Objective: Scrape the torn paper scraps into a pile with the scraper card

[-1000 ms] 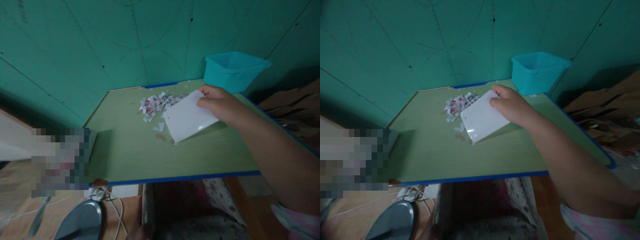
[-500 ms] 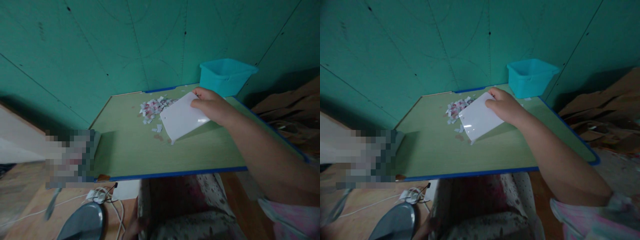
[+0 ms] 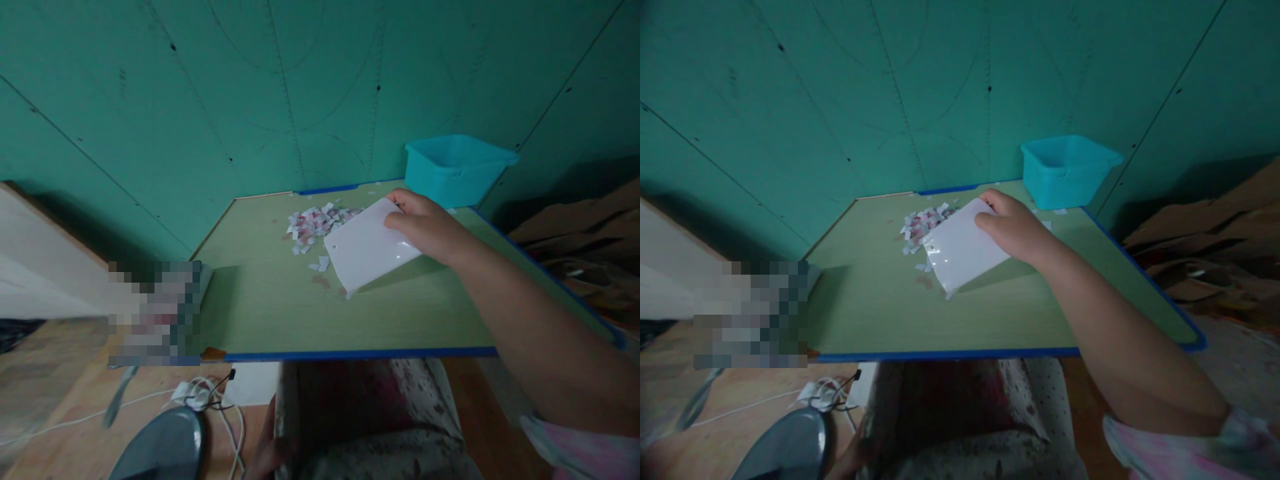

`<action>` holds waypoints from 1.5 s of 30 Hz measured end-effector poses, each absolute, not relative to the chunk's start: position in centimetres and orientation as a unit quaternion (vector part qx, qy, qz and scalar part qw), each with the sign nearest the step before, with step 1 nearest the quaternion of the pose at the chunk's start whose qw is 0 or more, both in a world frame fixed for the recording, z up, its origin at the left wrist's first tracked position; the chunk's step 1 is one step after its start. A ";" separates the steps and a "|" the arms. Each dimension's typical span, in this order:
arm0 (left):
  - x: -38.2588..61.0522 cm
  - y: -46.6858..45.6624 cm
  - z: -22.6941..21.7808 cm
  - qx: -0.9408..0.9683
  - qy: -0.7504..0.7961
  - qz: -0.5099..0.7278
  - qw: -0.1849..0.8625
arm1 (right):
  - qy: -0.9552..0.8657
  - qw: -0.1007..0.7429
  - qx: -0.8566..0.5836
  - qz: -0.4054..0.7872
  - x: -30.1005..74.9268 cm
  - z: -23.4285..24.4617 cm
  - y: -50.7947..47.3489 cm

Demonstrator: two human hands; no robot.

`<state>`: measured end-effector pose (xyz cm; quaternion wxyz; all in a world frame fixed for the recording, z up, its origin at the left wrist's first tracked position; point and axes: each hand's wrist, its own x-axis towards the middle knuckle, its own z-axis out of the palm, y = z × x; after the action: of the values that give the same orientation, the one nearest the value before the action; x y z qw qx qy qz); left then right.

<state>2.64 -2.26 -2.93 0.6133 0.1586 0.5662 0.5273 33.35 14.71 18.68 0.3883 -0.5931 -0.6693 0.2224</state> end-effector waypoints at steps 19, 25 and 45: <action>4.4 -1.8 -1.2 0.150 0.563 0.543 0.605 | -0.658 0.346 -0.659 0.112 34.9 19.6 15.0; 4.5 -1.7 -1.1 0.120 0.547 0.567 0.604 | -0.620 0.396 -0.676 0.044 35.2 19.2 15.8; 1.6 -1.4 -2.1 0.267 0.551 0.478 0.629 | -0.660 0.384 -0.587 0.270 32.2 15.7 16.9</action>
<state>1.57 -1.43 -2.12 0.6291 0.2673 0.5512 0.4785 32.20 16.87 15.66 0.3838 -0.5866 -0.6602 0.2698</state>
